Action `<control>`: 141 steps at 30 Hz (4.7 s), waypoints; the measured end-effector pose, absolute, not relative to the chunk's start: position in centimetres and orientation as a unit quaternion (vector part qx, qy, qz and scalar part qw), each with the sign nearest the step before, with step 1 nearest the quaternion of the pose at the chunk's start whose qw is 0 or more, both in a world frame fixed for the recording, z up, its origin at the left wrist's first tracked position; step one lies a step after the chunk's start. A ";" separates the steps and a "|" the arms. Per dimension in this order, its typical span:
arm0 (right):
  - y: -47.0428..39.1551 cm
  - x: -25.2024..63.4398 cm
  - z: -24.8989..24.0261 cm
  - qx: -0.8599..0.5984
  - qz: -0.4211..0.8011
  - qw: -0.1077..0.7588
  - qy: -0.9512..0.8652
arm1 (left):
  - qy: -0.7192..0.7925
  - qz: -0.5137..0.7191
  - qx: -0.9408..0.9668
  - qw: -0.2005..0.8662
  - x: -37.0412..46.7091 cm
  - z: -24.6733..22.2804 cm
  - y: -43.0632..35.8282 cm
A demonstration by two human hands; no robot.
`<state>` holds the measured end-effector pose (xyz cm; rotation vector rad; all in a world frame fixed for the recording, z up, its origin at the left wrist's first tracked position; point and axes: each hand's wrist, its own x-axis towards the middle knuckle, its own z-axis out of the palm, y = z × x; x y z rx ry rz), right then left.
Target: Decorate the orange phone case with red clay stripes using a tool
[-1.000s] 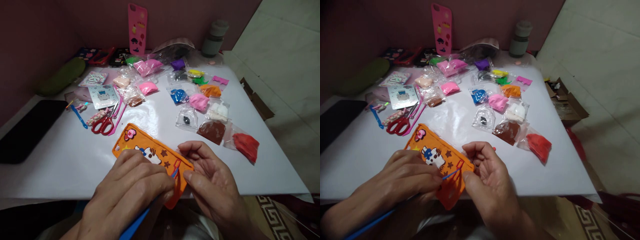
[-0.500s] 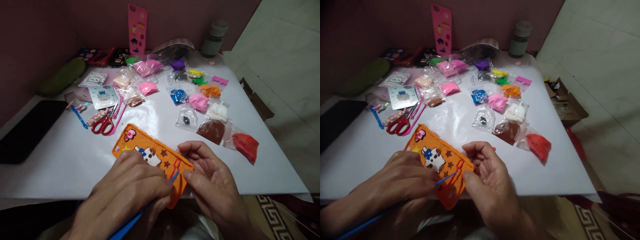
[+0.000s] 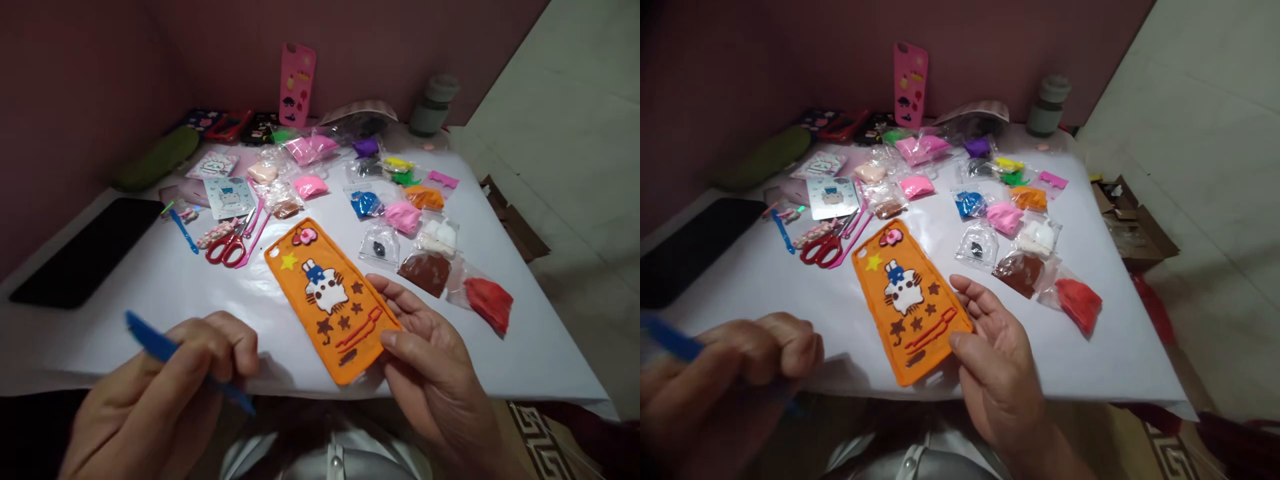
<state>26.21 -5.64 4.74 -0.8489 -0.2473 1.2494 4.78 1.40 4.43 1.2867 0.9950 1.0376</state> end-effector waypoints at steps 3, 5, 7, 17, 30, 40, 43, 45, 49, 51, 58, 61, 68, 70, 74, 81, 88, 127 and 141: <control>-5.5 25.8 5.1 -0.367 0.605 0.700 -0.099 | 0.432 0.406 0.472 0.653 6.2 5.7 0.9; -5.5 25.5 5.3 -0.359 0.626 0.686 -0.098 | 0.434 0.391 0.430 0.689 6.5 6.1 0.5; -5.7 25.0 5.5 -0.355 0.631 0.684 -0.090 | 0.417 0.398 0.406 0.709 6.4 6.3 0.1; -6.4 22.8 5.7 -0.301 0.658 0.682 -0.106 | 0.320 0.479 0.437 0.691 4.8 5.8 -0.7; -5.4 20.9 5.7 -0.307 0.638 0.696 -0.117 | 0.355 0.470 0.483 0.648 4.4 4.7 -1.0; -4.9 20.9 5.4 -0.335 0.635 0.687 -0.113 | 0.380 0.485 0.532 0.581 5.2 5.2 -1.3; -4.9 20.9 5.3 -0.336 0.635 0.686 -0.112 | 0.390 0.494 0.527 0.571 5.3 5.3 -1.3; -5.1 20.9 5.2 -0.340 0.634 0.685 -0.112 | 0.375 0.487 0.550 0.565 5.2 5.3 -1.3; -5.2 20.9 5.2 -0.329 0.634 0.691 -0.109 | 0.344 0.479 0.622 0.515 4.9 4.7 -0.9; -5.1 20.9 5.2 -0.321 0.639 0.690 -0.108 | 0.340 0.476 0.642 0.495 4.8 4.4 -0.8; -4.7 21.0 5.0 -0.317 0.646 0.685 -0.113 | 0.332 0.461 0.680 0.463 4.7 4.2 -0.4; -4.6 21.0 5.0 -0.320 0.641 0.687 -0.125 | 0.323 0.469 0.687 0.451 4.8 4.0 -0.4; -4.7 20.9 4.9 -0.328 0.624 0.695 -0.144 | 0.291 0.511 0.697 0.410 5.3 3.5 -0.3; -4.8 20.9 4.9 -0.329 0.624 0.694 -0.141 | 0.286 0.506 0.706 0.406 5.2 3.5 -0.2; -4.7 20.9 4.9 -0.330 0.622 0.696 -0.139 | 0.268 0.497 0.722 0.400 5.1 3.5 0.1; -4.5 20.9 5.0 -0.335 0.620 0.695 -0.143 | 0.270 0.500 0.726 0.387 5.3 3.2 0.0; -4.7 20.8 5.2 -0.323 0.621 0.700 -0.144 | 0.263 0.492 0.737 0.382 5.4 3.2 0.4; -4.9 20.9 5.0 -0.369 0.626 0.671 -0.145 | 0.254 0.441 0.818 0.268 4.7 3.4 0.3; -4.6 20.8 4.7 -0.362 0.620 0.681 -0.143 | 0.265 0.442 0.819 0.252 5.0 3.4 0.4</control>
